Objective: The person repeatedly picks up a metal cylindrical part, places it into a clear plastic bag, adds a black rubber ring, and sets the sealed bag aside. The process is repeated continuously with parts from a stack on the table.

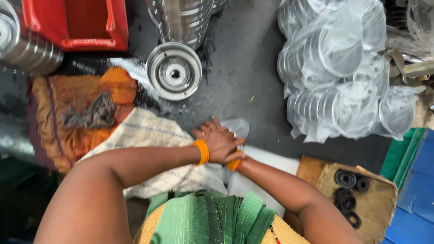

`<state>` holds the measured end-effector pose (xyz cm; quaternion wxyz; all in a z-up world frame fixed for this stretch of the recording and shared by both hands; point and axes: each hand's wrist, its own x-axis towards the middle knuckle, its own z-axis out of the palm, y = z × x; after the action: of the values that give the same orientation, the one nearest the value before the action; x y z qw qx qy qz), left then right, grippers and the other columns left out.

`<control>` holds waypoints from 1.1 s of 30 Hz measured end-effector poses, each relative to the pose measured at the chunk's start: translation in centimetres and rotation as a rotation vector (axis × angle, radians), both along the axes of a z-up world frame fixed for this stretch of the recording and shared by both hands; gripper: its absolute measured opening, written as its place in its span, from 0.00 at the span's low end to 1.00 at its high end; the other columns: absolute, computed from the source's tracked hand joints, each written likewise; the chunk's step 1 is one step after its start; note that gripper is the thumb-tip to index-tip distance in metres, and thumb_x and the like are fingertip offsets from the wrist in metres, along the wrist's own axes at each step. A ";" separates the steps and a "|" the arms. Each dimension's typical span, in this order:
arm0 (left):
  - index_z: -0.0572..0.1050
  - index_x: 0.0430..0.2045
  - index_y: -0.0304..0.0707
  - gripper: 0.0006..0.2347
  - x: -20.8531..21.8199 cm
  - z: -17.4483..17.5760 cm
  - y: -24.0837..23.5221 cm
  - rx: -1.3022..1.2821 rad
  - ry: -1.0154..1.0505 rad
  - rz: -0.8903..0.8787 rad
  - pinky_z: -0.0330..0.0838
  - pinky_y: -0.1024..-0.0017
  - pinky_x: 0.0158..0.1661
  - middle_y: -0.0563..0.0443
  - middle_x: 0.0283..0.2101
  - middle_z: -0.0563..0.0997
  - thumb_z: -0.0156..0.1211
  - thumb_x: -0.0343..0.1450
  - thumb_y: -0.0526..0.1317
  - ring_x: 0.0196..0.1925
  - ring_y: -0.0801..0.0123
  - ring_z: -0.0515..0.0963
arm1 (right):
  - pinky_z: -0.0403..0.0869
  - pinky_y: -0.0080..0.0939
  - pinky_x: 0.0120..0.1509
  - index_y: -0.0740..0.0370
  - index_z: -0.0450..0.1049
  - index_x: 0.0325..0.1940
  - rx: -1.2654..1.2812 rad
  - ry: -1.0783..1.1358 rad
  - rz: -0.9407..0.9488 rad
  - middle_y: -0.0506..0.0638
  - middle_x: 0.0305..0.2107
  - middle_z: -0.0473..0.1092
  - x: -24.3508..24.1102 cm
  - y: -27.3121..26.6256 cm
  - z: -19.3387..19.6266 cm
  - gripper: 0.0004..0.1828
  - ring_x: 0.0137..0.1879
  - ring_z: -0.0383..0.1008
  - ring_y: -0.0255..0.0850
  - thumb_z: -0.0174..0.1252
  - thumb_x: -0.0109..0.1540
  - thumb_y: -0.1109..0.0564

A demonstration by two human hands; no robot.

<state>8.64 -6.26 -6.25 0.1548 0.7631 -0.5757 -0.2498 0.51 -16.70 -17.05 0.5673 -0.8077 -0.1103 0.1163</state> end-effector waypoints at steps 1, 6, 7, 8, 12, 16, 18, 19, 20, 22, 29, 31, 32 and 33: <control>0.75 0.50 0.57 0.26 0.2 -0.5 -0.2 0.012 -0.029 0.016 0.51 0.12 0.47 0.30 0.45 0.80 0.41 0.69 0.68 0.50 0.19 0.72 | 0.56 0.52 0.79 0.57 0.67 0.66 -0.030 -0.017 -0.004 0.55 0.64 0.65 1.0 -0.3 0.1 0.35 0.73 0.60 0.48 0.54 0.60 0.37; 0.76 0.45 0.49 0.24 -0.6 -2.8 0.3 -0.072 0.049 -0.003 0.56 0.17 0.55 0.37 0.42 0.83 0.40 0.75 0.65 0.50 0.33 0.78 | 0.58 0.52 0.78 0.57 0.70 0.63 -0.131 -0.066 -0.034 0.56 0.62 0.67 1.0 0.1 1.9 0.30 0.72 0.62 0.49 0.56 0.61 0.41; 0.77 0.44 0.50 0.22 -0.7 -2.9 0.2 -0.067 0.009 0.029 0.57 0.20 0.55 0.36 0.41 0.83 0.44 0.73 0.63 0.50 0.33 0.77 | 0.59 0.52 0.78 0.57 0.71 0.63 -0.145 -0.078 -0.039 0.56 0.62 0.67 1.2 0.4 2.4 0.29 0.71 0.63 0.50 0.56 0.61 0.42; 0.77 0.44 0.52 0.20 -0.6 -2.8 0.1 -0.061 -0.032 0.059 0.58 0.23 0.54 0.36 0.41 0.82 0.47 0.72 0.61 0.50 0.33 0.77 | 0.59 0.52 0.78 0.57 0.71 0.62 -0.154 -0.089 -0.046 0.56 0.62 0.68 1.5 0.7 2.8 0.28 0.71 0.63 0.50 0.56 0.61 0.43; 0.79 0.42 0.49 0.17 -0.5 -3.3 1.0 -0.347 0.187 0.389 0.63 0.37 0.56 0.39 0.50 0.82 0.57 0.69 0.57 0.52 0.41 0.78 | 0.61 0.52 0.77 0.58 0.74 0.60 -0.174 -0.087 -0.109 0.56 0.61 0.69 2.2 1.4 3.9 0.25 0.70 0.64 0.51 0.57 0.61 0.46; 0.66 0.63 0.39 0.29 -1.9 -5.4 6.6 -0.686 0.227 0.703 0.56 0.49 0.72 0.39 0.70 0.66 0.56 0.72 0.59 0.74 0.48 0.64 | 0.61 0.55 0.76 0.62 0.74 0.59 -0.361 -0.357 -0.397 0.59 0.62 0.68 0.6 -1.2 4.8 0.23 0.71 0.63 0.55 0.58 0.61 0.52; 0.56 0.69 0.34 0.41 -3.4 -6.4 9.7 -0.509 0.132 0.694 0.47 0.50 0.73 0.37 0.74 0.56 0.56 0.68 0.64 0.77 0.49 0.54 | 0.63 0.56 0.71 0.61 0.75 0.59 -0.576 -0.404 -0.712 0.62 0.57 0.70 -0.5 -3.3 5.2 0.20 0.67 0.65 0.56 0.55 0.69 0.46; 0.50 0.69 0.31 0.48 -4.4 -6.9 10.9 -0.316 0.066 0.638 0.43 0.50 0.71 0.37 0.74 0.52 0.58 0.63 0.68 0.76 0.50 0.49 | 0.64 0.55 0.70 0.60 0.76 0.57 -0.598 -0.289 -0.673 0.62 0.56 0.71 -0.4 -4.2 5.0 0.20 0.65 0.66 0.56 0.55 0.69 0.45; 0.43 0.69 0.29 0.55 -5.7 -7.6 12.0 -0.113 0.016 0.577 0.38 0.51 0.70 0.37 0.73 0.48 0.59 0.58 0.72 0.75 0.52 0.44 | 0.65 0.54 0.68 0.60 0.77 0.56 -0.622 -0.159 -0.632 0.62 0.54 0.71 -0.9 -4.4 4.3 0.20 0.63 0.67 0.57 0.54 0.69 0.44; 0.40 0.71 0.30 0.54 -6.6 -8.9 12.2 0.037 -0.119 0.512 0.35 0.54 0.73 0.42 0.76 0.47 0.55 0.62 0.72 0.78 0.57 0.42 | 0.66 0.53 0.67 0.60 0.77 0.55 -0.670 -0.034 -0.571 0.62 0.52 0.72 -1.4 -4.6 3.0 0.22 0.61 0.67 0.58 0.55 0.68 0.41; 0.39 0.73 0.32 0.51 -7.0 -11.6 11.6 0.029 -0.332 0.435 0.33 0.55 0.74 0.47 0.79 0.44 0.60 0.64 0.64 0.80 0.62 0.41 | 0.70 0.50 0.58 0.66 0.69 0.56 -0.504 -0.062 -0.597 0.63 0.49 0.71 -3.8 -2.1 3.6 0.28 0.55 0.71 0.57 0.61 0.64 0.40; 0.39 0.74 0.37 0.50 -7.0 -11.8 11.8 -0.078 -0.321 0.448 0.34 0.54 0.74 0.49 0.79 0.44 0.63 0.64 0.62 0.80 0.63 0.42 | 0.71 0.44 0.55 0.67 0.66 0.54 -0.355 -0.048 -0.648 0.60 0.46 0.72 -5.6 -1.7 5.6 0.32 0.52 0.73 0.49 0.67 0.59 0.42; 0.39 0.74 0.40 0.50 -6.9 -11.8 12.0 -0.127 -0.312 0.452 0.34 0.54 0.75 0.51 0.78 0.45 0.64 0.63 0.61 0.80 0.63 0.43 | 0.71 0.42 0.54 0.67 0.65 0.53 -0.287 -0.092 -0.674 0.58 0.44 0.72 -6.5 -1.4 6.4 0.34 0.50 0.73 0.46 0.71 0.55 0.45; 0.40 0.74 0.42 0.49 -6.8 -11.8 12.2 -0.107 -0.314 0.435 0.35 0.55 0.74 0.50 0.78 0.45 0.64 0.63 0.60 0.80 0.63 0.43 | 0.72 0.39 0.54 0.67 0.64 0.52 -0.218 -0.137 -0.700 0.56 0.42 0.72 -7.2 -1.1 7.0 0.36 0.49 0.73 0.42 0.75 0.52 0.47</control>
<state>1.80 5.89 -18.05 0.1537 0.8888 -0.4277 -0.0587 -6.68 -17.76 -10.02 0.4746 -0.8582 0.1478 -0.1279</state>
